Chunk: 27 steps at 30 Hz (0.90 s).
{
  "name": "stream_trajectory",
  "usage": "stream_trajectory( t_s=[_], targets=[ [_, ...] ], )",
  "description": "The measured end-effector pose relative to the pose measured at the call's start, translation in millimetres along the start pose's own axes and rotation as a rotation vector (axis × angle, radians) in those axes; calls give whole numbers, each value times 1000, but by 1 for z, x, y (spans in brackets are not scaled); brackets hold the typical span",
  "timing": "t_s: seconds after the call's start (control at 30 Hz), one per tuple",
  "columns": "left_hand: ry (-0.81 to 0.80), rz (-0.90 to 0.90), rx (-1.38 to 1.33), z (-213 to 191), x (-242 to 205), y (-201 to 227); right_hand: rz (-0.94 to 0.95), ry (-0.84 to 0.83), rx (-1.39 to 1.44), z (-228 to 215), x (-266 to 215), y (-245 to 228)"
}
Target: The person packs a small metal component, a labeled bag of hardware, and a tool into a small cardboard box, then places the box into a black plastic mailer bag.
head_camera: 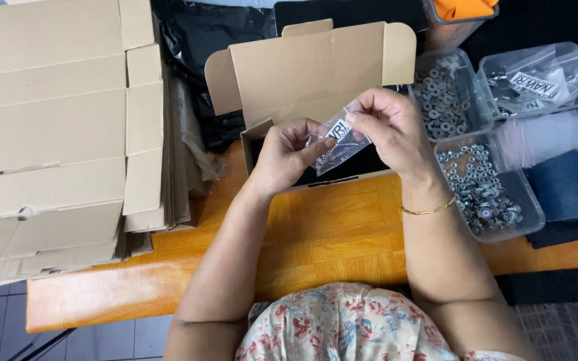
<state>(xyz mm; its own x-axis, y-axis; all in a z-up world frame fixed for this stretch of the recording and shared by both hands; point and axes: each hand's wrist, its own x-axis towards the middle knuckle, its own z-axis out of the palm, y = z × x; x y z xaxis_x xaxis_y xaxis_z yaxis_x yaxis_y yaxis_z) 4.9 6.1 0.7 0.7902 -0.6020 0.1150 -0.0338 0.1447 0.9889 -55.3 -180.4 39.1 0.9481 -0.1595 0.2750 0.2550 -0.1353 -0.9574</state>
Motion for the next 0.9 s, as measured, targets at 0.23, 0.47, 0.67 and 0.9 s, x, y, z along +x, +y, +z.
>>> stream_trajectory(
  t_s=[0.23, 0.47, 0.67, 0.9],
  targets=[
    [-32, -39, -22, -2, -4, 5, -62, 2, -83, 0, -1, -7],
    [163, -69, -175, -7, 7, -7, -19, 32, -89, -10, 6, 13],
    [256, -59, 20, -16, 8, -12, 25, -71, -188, -1, 3, 28],
    [196, -38, 613, -13, 10, -25, 216, -112, -718, 4, 17, 80]
  ],
)
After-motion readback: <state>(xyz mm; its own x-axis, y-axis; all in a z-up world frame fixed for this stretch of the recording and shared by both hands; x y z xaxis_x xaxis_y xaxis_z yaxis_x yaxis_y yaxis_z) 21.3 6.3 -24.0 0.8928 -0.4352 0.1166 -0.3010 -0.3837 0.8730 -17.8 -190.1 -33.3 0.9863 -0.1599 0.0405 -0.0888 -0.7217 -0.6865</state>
